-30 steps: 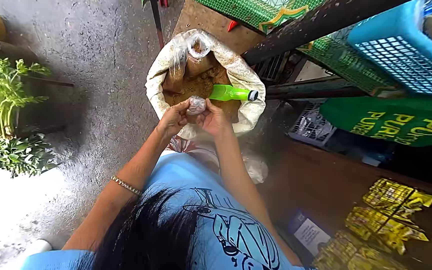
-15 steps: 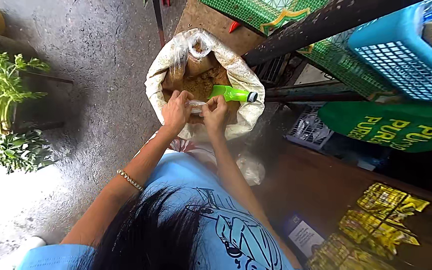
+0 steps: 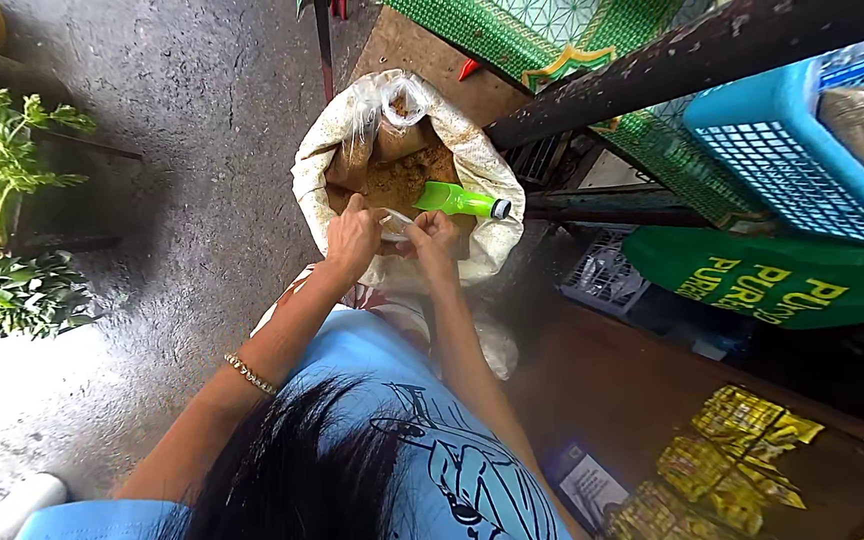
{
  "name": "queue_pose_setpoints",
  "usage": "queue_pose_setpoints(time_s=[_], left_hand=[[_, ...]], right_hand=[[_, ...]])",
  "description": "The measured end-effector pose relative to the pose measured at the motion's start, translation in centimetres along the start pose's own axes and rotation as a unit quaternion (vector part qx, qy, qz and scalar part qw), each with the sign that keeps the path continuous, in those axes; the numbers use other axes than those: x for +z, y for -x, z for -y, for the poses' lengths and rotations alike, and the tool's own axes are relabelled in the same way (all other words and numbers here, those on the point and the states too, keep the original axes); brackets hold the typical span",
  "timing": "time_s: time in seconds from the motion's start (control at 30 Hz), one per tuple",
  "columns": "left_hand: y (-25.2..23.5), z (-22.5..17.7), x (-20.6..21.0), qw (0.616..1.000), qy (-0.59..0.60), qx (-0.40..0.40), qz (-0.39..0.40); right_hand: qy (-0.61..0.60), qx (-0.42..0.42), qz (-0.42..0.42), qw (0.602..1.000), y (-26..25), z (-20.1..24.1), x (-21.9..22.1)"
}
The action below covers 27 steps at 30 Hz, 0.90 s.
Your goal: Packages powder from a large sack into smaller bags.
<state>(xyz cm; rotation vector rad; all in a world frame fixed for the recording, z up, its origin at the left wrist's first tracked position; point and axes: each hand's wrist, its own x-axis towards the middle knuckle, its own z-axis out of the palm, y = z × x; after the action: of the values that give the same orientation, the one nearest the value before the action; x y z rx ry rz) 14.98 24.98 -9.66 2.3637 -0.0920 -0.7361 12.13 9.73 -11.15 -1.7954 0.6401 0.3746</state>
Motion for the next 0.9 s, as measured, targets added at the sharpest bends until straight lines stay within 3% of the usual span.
queue_pose_setpoints(time_s=[0.07,0.13,0.2,0.33,0.43,0.53,0.7,0.9], left_hand=[[0.3,-0.1,0.1,0.999,-0.013,0.028,-0.033],[0.5,0.1,-0.4,0.998,0.023,0.044,-0.05],[0.8,0.2,-1.1,0.996,0.052,0.039,-0.062],[1.3,-0.2,-2.2,0.991,0.074,0.03,-0.105],[1.3,0.0,-2.5,0.994,0.05,0.026,-0.096],[0.9,0.4,-2.2,0.996,0.029,0.025,-0.077],[1.3,0.6,-1.7,0.994,0.045,0.043,-0.089],[1.5,1.0,-2.3,0.992,0.062,0.043,-0.1]], right_hand=[[0.157,-0.116,-0.017,0.981,0.6,0.6,-1.2],[0.341,-0.206,-0.05,0.916,0.2,1.3,-3.2],[0.459,-0.202,-0.069,0.862,-1.5,1.1,-4.8],[0.576,-0.168,-0.052,0.799,-4.8,-1.2,-5.7],[0.608,-0.172,-0.029,0.774,-5.3,-1.9,-5.1],[0.604,-0.114,-0.008,0.788,-3.9,-0.8,-4.6],[0.481,-0.07,-0.058,0.872,1.1,1.0,-5.3],[0.396,-0.057,-0.087,0.913,-2.7,-1.3,-1.0]])
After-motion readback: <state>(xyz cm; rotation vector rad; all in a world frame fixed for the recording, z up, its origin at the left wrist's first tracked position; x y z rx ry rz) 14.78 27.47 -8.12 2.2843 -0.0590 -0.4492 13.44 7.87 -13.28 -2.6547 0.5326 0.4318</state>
